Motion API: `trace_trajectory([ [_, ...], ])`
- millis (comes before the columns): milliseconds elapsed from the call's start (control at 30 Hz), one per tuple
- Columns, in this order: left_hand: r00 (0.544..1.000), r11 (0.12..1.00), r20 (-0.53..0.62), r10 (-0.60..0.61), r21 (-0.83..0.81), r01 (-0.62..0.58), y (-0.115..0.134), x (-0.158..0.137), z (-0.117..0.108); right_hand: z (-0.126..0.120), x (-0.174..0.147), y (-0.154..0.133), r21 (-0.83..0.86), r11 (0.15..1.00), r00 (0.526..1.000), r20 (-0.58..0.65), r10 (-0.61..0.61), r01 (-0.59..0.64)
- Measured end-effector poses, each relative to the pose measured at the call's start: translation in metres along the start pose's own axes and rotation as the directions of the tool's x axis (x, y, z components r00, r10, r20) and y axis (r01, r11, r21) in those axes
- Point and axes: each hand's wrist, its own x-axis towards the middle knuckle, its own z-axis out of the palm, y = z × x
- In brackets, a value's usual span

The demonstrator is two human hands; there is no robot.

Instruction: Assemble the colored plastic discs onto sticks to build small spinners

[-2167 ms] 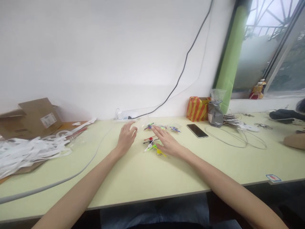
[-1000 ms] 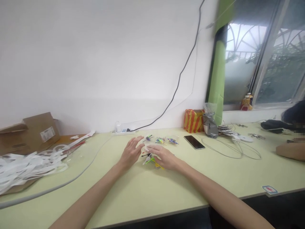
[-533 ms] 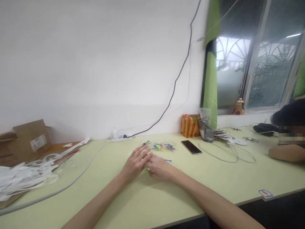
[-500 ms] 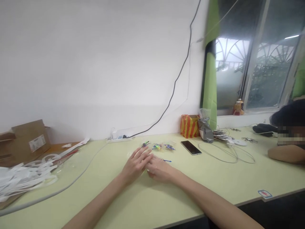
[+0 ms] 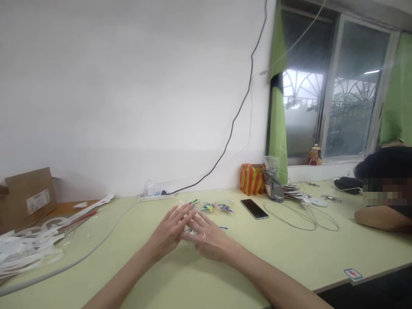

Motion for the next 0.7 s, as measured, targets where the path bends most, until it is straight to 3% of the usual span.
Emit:
trace_trajectory([
  [267,0.992,0.993,0.064,0.112,-0.048,-0.109,0.035,0.012,-0.002,0.02,0.001,-0.005,-0.067,0.992,0.958,0.26,0.118,-0.105],
  [367,0.99,0.993,0.098,0.1,-0.064,-0.094,0.034,0.012,-0.004,0.021,0.0,-0.005,-0.087,0.994,0.972,0.216,0.088,-0.071],
  [533,0.98,0.998,0.193,-0.053,-0.031,0.06,0.013,0.003,-0.009,0.0,0.0,-0.004,-0.01,1.0,0.998,0.063,-0.008,0.008],
  [700,0.968,0.994,0.246,-0.043,-0.083,0.065,0.016,0.001,-0.009,0.002,-0.002,-0.005,0.034,0.999,0.991,0.132,-0.006,0.002],
])
